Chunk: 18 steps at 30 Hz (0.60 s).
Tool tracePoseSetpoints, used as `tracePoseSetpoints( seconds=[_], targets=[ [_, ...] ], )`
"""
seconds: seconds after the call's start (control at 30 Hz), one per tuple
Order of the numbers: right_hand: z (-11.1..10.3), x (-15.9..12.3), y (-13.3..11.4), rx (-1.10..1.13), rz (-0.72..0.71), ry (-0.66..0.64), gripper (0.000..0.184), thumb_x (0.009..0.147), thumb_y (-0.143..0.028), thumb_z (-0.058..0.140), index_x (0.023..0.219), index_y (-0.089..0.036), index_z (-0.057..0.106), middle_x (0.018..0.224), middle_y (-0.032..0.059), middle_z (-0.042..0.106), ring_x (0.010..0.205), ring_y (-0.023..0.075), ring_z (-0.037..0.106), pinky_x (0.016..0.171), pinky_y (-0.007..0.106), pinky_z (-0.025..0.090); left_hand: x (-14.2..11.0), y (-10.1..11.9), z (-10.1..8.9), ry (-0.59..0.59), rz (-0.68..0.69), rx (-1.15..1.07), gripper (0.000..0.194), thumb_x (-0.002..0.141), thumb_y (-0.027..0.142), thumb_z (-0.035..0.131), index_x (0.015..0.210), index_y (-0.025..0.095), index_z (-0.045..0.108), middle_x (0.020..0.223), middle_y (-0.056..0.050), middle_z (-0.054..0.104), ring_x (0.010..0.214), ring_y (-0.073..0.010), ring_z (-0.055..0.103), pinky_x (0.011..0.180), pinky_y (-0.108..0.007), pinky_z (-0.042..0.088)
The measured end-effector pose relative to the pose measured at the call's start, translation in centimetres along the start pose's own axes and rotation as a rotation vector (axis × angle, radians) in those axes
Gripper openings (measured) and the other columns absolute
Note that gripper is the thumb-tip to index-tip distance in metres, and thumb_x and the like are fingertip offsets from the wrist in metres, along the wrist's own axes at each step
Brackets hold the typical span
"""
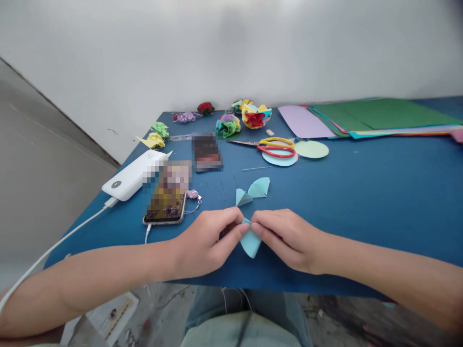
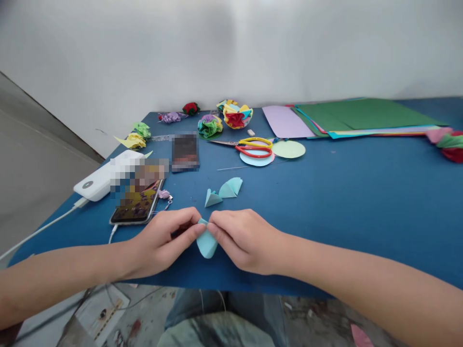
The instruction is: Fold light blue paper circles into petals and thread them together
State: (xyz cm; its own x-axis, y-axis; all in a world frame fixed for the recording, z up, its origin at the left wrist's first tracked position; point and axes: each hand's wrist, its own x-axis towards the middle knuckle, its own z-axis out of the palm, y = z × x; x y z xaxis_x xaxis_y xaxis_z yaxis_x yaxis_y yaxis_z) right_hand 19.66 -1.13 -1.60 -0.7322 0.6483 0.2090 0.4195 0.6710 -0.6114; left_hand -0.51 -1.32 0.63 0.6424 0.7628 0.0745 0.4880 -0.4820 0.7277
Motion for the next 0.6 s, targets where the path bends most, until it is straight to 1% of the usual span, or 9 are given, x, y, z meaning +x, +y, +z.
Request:
tracePoseSetpoints(
  seconds=[0.13, 0.3, 0.37, 0.4, 0.43, 0.47, 0.5, 0.57, 0.6],
  targets=[
    [-0.1, 0.0, -0.1, 0.018, -0.009, -0.023, 0.02, 0.094, -0.024, 0.032, 0.076, -0.018, 0.04, 0.065, -0.002, 0.044, 0.057, 0.0102, 0.039, 0.055, 0.023, 0.031, -0.2, -0.3, 0.3, -0.01, 0.042, 0.148, 0.027, 0.094, 0.027, 0.032, 0.07, 0.017, 0.042, 0.059, 0.005, 0.04, 0.052, -0.0086, 0.038, 0.052, -0.02, 0.033],
    [0.0, 0.0, 0.0, 0.013, 0.01, 0.002, 0.021, 0.095, -0.023, 0.031, 0.075, -0.019, 0.039, 0.065, -0.0019, 0.044, 0.057, 0.0104, 0.039, 0.055, 0.023, 0.032, -0.1, -0.6, 0.3, 0.123, 0.215, 0.64, 0.031, 0.091, 0.028, 0.032, 0.068, 0.016, 0.048, 0.062, -0.002, 0.05, 0.058, -0.0146, 0.046, 0.053, -0.027, 0.031],
    [0.0, 0.1, 0.0, 0.012, 0.007, 0.002, 0.021, 0.094, -0.023, 0.032, 0.075, -0.019, 0.039, 0.065, -0.0017, 0.044, 0.057, 0.0105, 0.039, 0.055, 0.023, 0.032, 0.4, -0.4, -1.2, 0.172, 0.174, 0.702, 0.031, 0.091, 0.03, 0.033, 0.068, 0.017, 0.05, 0.062, -0.002, 0.051, 0.057, -0.0142, 0.047, 0.052, -0.026, 0.03],
    [0.0, 0.1, 0.0, 0.012, 0.005, -0.001, 0.02, 0.094, -0.023, 0.033, 0.075, -0.019, 0.039, 0.065, -0.0017, 0.044, 0.057, 0.0105, 0.039, 0.055, 0.023, 0.031, 0.7, -0.4, -2.4, 0.197, 0.111, 0.738, 0.032, 0.09, 0.033, 0.036, 0.066, 0.017, 0.049, 0.06, -0.001, 0.05, 0.056, -0.0138, 0.046, 0.052, -0.026, 0.029],
    [-0.1, 0.1, 0.0, 0.013, 0.002, -0.004, 0.02, 0.094, -0.023, 0.033, 0.075, -0.019, 0.039, 0.065, -0.0017, 0.044, 0.056, 0.0106, 0.038, 0.055, 0.024, 0.031, 0.8, -0.3, -4.0, 0.232, -0.006, 0.793, 0.035, 0.088, 0.039, 0.039, 0.063, 0.017, 0.048, 0.057, -0.001, 0.048, 0.053, -0.0131, 0.043, 0.05, -0.026, 0.027],
    [-0.1, 0.1, 0.0, 0.014, 0.002, -0.006, 0.02, 0.094, -0.023, 0.032, 0.075, -0.019, 0.038, 0.065, -0.0017, 0.044, 0.056, 0.0107, 0.038, 0.055, 0.024, 0.031, 0.9, -0.4, -5.8, 0.205, -0.115, 0.824, 0.039, 0.085, 0.045, 0.044, 0.059, 0.017, 0.047, 0.054, 0.0, 0.046, 0.05, -0.0122, 0.04, 0.048, -0.025, 0.025],
    [0.0, 0.1, 0.0, 0.017, 0.002, -0.007, 0.021, 0.094, -0.024, 0.032, 0.075, -0.019, 0.038, 0.065, -0.0017, 0.043, 0.056, 0.0108, 0.038, 0.055, 0.024, 0.031, 0.8, -0.6, -7.7, 0.079, -0.211, 0.814, 0.044, 0.083, 0.051, 0.046, 0.055, 0.017, 0.046, 0.05, 0.001, 0.044, 0.046, -0.0106, 0.036, 0.045, -0.024, 0.023],
    [0.0, 0.1, 0.0, 0.026, 0.003, -0.008, 0.021, 0.094, -0.024, 0.031, 0.075, -0.019, 0.038, 0.066, -0.0015, 0.043, 0.057, 0.0109, 0.037, 0.055, 0.024, 0.031, 0.3, -1.4, -11.6, -0.241, -0.393, 0.707, 0.047, 0.079, 0.057, 0.05, 0.055, 0.016, 0.05, 0.05, 0.003, 0.043, 0.045, -0.0083, 0.033, 0.043, -0.022, 0.022],
    [0.1, 0.1, 0.0, 0.029, 0.003, -0.008, 0.021, 0.094, -0.024, 0.031, 0.075, -0.019, 0.038, 0.066, -0.0015, 0.043, 0.057, 0.0109, 0.037, 0.055, 0.024, 0.031, -0.1, -1.8, -13.2, -0.321, -0.477, 0.65, 0.047, 0.077, 0.057, 0.054, 0.055, 0.016, 0.051, 0.05, 0.003, 0.042, 0.045, -0.0073, 0.032, 0.042, -0.02, 0.022]
  ],
)
